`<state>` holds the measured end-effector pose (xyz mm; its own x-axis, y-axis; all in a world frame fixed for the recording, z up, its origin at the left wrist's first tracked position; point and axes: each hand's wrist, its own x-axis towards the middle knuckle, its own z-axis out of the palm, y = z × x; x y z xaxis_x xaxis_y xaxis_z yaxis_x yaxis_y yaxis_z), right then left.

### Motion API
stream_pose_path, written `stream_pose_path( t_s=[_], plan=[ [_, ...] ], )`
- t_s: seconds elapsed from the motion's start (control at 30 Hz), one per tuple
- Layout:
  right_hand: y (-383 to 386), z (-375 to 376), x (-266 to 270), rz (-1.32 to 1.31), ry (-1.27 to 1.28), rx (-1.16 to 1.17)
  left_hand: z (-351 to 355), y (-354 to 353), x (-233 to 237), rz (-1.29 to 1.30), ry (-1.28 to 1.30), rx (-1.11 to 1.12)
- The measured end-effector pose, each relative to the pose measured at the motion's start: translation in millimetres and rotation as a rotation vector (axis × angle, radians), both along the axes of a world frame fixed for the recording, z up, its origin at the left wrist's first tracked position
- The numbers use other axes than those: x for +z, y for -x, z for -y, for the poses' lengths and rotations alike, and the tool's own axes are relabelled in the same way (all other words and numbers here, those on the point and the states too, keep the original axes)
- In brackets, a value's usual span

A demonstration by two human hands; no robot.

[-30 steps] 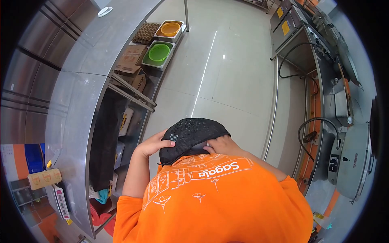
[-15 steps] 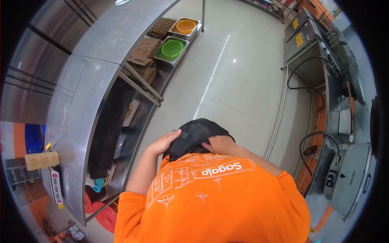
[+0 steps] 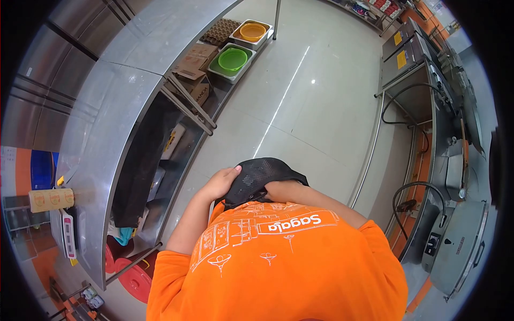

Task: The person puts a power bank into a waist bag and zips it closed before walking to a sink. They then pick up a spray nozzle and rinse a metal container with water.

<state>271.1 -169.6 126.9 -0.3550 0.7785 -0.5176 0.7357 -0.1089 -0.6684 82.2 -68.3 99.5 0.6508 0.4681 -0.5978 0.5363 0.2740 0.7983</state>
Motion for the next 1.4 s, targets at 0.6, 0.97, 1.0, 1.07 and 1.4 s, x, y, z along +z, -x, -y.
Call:
stream_pose_path(
  t_s=[0.6, 0.97, 1.0, 1.07, 1.4],
  plan=[
    [-23.4, -2.6, 20.7, -0.256, -0.02, 0.05, 16.9, 18.5, -11.2, 0.084, 0.244, 0.037],
    [-1.0, 10.5, -24.1, -0.31, -0.533, -0.385, 11.7, 10.6, 0.7, 0.01, 0.04, -0.147],
    [-1.3, 11.9, -28.0, -0.297, -0.588, -0.391, 14.3, 13.8, 0.7, 0.002, -0.02, -0.11],
    [-3.9, 13.0, -34.4, -0.286, -0.588, -0.418, 17.9, 18.0, 2.1, -0.005, -0.075, -0.078],
    [-22.2, 12.7, -26.1, -0.087, -0.586, -0.212, 23.1, 9.7, 6.3, 0.098, -0.22, -0.114]
  ],
)
